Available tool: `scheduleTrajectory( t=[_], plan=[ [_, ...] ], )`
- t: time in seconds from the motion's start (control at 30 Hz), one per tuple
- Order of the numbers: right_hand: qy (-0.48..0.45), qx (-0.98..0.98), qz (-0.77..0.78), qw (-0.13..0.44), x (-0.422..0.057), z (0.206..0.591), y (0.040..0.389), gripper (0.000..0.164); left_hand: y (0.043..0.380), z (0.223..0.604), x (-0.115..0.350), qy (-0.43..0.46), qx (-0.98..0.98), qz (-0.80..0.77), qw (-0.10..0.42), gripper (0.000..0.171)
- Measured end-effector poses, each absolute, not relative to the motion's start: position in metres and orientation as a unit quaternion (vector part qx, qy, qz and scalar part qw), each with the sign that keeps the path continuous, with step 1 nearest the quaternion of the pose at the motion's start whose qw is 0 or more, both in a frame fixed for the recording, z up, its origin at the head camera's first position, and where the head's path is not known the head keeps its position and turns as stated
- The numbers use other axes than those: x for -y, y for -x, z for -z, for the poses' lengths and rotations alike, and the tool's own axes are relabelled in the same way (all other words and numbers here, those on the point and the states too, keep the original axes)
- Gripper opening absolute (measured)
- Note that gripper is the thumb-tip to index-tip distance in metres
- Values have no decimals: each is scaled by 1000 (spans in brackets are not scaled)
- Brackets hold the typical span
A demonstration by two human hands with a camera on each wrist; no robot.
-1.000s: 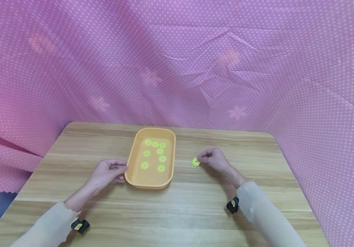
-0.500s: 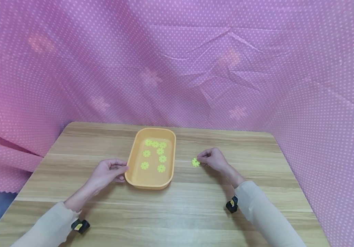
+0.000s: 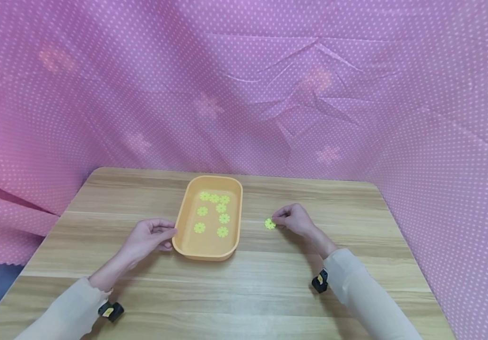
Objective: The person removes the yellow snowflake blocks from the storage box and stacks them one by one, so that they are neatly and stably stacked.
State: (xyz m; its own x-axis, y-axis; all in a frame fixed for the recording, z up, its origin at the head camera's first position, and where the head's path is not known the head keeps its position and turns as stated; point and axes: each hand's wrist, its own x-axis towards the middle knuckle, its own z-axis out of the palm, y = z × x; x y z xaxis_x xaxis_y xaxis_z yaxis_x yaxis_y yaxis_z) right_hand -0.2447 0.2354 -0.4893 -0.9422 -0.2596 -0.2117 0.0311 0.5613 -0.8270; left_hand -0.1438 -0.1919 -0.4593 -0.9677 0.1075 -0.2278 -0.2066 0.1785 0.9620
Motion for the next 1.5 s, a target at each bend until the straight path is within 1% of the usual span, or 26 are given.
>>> scheduleTrajectory(
  t=[0.3,0.5,0.87,1.13,1.3,1.5],
  plan=[
    [61,-874,456,154,-236,489,243,17,144,459,191,38,-760,-637,125,37],
    [69,-875,455,153,-238,490,243,18,143,458,190,32,-760,-636,127,39],
    [71,-875,452,156,-241,481,242,20,144,457,189,35,-761,-635,127,38],
    [71,-859,482,155,-236,456,243,27,143,457,190,29,-757,-641,125,39],
    [90,-865,469,153,-227,440,246,28,142,458,191,29,-757,-642,123,38],
    [116,-861,468,164,-209,423,248,29,142,458,191,30,-756,-643,124,39]
  ],
)
